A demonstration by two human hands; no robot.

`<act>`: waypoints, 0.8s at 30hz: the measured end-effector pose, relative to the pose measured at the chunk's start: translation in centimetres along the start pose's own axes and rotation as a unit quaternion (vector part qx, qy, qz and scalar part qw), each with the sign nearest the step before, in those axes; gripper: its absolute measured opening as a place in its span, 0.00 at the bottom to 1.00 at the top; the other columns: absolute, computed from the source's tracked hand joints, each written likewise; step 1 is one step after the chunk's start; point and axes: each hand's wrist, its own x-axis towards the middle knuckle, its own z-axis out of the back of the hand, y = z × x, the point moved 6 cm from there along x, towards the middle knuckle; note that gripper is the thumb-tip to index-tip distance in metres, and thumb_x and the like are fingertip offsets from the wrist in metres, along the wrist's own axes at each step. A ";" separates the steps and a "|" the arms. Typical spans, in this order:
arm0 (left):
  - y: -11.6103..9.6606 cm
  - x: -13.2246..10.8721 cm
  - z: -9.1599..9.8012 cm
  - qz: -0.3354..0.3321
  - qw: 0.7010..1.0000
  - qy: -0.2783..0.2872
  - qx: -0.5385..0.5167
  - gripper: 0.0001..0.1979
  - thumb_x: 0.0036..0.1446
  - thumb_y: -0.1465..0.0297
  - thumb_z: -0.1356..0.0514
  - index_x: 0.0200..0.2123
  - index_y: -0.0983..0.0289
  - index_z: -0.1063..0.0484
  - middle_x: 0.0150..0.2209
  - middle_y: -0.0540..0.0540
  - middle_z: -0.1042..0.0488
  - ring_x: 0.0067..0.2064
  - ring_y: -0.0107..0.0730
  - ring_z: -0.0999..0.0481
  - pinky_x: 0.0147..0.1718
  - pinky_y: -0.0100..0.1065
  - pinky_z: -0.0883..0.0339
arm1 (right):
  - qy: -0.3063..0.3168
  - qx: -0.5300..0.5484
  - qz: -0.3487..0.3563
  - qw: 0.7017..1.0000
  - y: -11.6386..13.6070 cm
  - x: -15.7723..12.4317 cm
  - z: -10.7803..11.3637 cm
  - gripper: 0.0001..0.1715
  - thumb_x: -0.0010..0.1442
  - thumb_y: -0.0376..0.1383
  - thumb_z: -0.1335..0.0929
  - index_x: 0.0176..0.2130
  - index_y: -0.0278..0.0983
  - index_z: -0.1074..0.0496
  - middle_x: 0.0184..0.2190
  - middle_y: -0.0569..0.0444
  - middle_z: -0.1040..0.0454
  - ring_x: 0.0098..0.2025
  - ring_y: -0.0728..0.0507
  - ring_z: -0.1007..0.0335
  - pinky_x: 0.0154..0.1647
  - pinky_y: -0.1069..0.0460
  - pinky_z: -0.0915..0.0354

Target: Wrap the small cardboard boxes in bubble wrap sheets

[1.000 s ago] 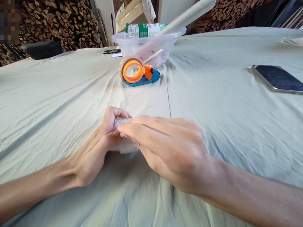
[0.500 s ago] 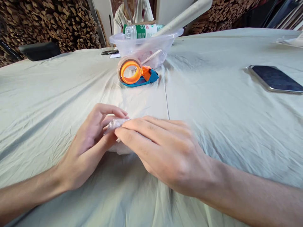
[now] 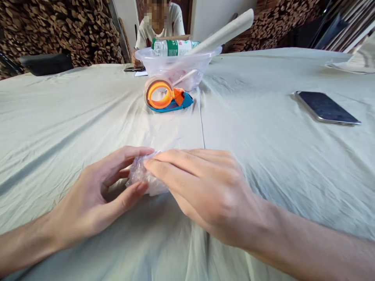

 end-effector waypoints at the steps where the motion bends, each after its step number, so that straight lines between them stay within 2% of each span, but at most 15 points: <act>1: 0.1 0.0 0.0 -0.001 1.000 0.004 0.004 0.23 0.71 0.62 0.28 0.65 0.56 0.25 0.56 0.55 0.15 0.48 0.36 0.13 0.46 0.37 0.17 | 0.005 0.001 -0.005 1.000 0.0 0.0 0.1 0.17 0.75 0.22 0.30 0.52 0.41 0.17 0.49 0.56 0.07 0.46 0.44 0.06 0.51 0.53 0.12; 5: 0.4 -0.2 -0.3 0.005 1.000 0.002 0.005 0.21 0.74 0.63 0.30 0.66 0.55 0.26 0.60 0.55 0.16 0.51 0.37 0.12 0.52 0.40 0.16 | 0.020 0.006 -0.018 1.000 0.3 0.3 -0.1 0.13 0.77 0.24 0.30 0.49 0.38 0.16 0.45 0.54 0.07 0.44 0.44 0.07 0.50 0.55 0.14; 8: 0.5 -0.3 -0.5 0.007 1.000 -0.007 -0.004 0.19 0.75 0.63 0.31 0.65 0.54 0.26 0.61 0.54 0.16 0.53 0.38 0.12 0.56 0.42 0.17 | 0.006 0.007 -0.047 0.999 0.5 0.8 -0.5 0.11 0.79 0.32 0.29 0.49 0.44 0.14 0.45 0.55 0.08 0.47 0.41 0.07 0.50 0.51 0.13; 11: 0.6 -0.5 -0.7 0.018 1.000 -0.002 -0.021 0.17 0.76 0.62 0.31 0.63 0.53 0.26 0.56 0.53 0.16 0.49 0.38 0.13 0.49 0.41 0.17 | -0.007 0.004 -0.081 0.997 0.8 1.8 -0.9 0.07 0.78 0.41 0.26 0.51 0.48 0.13 0.46 0.53 0.09 0.52 0.37 0.09 0.48 0.47 0.13; 14: 0.7 -0.5 -0.9 0.045 0.997 0.007 -0.058 0.15 0.76 0.60 0.31 0.61 0.51 0.27 0.44 0.50 0.17 0.50 0.41 0.15 0.37 0.35 0.22 | -0.004 0.004 -0.084 0.996 1.2 2.7 -1.3 0.10 0.78 0.45 0.25 0.52 0.47 0.13 0.48 0.51 0.10 0.53 0.36 0.10 0.49 0.46 0.13; 16: 0.7 -0.4 -1.1 0.061 0.994 0.012 -0.088 0.16 0.74 0.59 0.28 0.58 0.51 0.26 0.37 0.49 0.21 0.51 0.43 0.16 0.32 0.33 0.26 | 0.003 0.005 -0.082 0.997 1.3 2.9 -1.2 0.10 0.78 0.45 0.26 0.53 0.47 0.13 0.49 0.50 0.10 0.53 0.36 0.10 0.49 0.45 0.13; 18: 0.6 -0.2 -1.2 0.069 0.992 0.011 -0.109 0.16 0.72 0.58 0.26 0.56 0.52 0.25 0.34 0.48 0.22 0.49 0.41 0.18 0.31 0.31 0.28 | 0.010 0.006 -0.081 0.997 1.2 2.5 -1.0 0.10 0.79 0.43 0.26 0.54 0.46 0.13 0.49 0.50 0.10 0.53 0.37 0.11 0.51 0.45 0.14; 21: 0.7 0.0 -1.2 0.081 0.989 0.003 -0.124 0.15 0.75 0.55 0.28 0.56 0.52 0.24 0.39 0.48 0.20 0.47 0.36 0.19 0.35 0.30 0.25 | 0.019 0.006 -0.081 0.997 1.0 1.3 -0.7 0.09 0.80 0.36 0.28 0.51 0.43 0.14 0.48 0.52 0.10 0.51 0.41 0.11 0.55 0.47 0.15; 24: 0.8 0.0 -1.2 0.084 0.989 0.004 -0.123 0.16 0.77 0.53 0.30 0.60 0.52 0.24 0.43 0.48 0.18 0.46 0.32 0.19 0.38 0.29 0.23 | 0.032 -0.005 -0.046 0.998 0.8 0.2 -0.6 0.12 0.81 0.30 0.30 0.48 0.39 0.15 0.50 0.53 0.09 0.52 0.44 0.11 0.62 0.50 0.19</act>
